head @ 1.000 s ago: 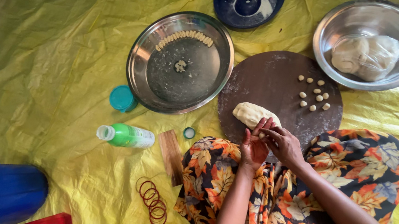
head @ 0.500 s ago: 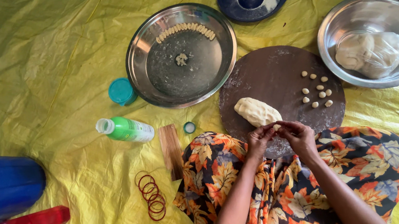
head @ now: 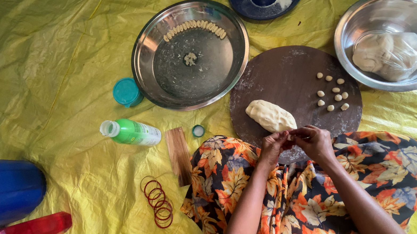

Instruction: The person sits on a yellow tarp and repeatedly pinches off small pieces of dough from a larger lump on a wooden board. They roll each piece between their palms to form small balls and place them on the board. The person occasionally adjusts the main dough lump and continues the process.

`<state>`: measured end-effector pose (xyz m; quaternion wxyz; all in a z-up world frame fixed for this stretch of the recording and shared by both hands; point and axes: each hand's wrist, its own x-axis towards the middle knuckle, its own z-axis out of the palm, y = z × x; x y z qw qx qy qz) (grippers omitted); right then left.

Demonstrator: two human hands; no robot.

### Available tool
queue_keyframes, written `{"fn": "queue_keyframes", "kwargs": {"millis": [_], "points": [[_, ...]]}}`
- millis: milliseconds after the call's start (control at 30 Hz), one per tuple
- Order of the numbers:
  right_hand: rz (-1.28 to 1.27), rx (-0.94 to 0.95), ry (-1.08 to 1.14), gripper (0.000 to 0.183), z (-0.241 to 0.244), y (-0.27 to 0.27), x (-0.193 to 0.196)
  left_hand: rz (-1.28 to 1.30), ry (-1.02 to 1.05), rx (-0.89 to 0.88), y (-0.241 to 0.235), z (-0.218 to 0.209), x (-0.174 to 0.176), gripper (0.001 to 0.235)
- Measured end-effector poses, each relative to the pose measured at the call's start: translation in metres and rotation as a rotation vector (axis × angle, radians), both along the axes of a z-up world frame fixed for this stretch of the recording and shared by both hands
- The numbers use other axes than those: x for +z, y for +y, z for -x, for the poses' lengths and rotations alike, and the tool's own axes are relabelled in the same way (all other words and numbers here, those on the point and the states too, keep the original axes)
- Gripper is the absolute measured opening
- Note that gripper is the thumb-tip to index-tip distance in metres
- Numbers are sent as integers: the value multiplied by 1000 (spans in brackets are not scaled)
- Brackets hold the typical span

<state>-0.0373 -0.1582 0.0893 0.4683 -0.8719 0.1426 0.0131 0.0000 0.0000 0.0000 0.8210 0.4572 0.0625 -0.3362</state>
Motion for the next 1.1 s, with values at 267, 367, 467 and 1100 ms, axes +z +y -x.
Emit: {"fn": "queue_keyframes", "kwargs": {"millis": [267, 367, 467, 1100], "points": [[165, 223, -146, 28, 5, 2, 4, -186, 23, -70, 5, 0, -8, 16], [230, 218, -127, 23, 4, 0, 8, -214, 49, -79, 5, -1, -9, 12], [380, 192, 115, 21, 4, -2, 14, -125, 128, -58, 9, -2, -8, 11], [264, 359, -161, 19, 5, -17, 9, 28, 156, -244, 12, -5, -21, 12]]}}
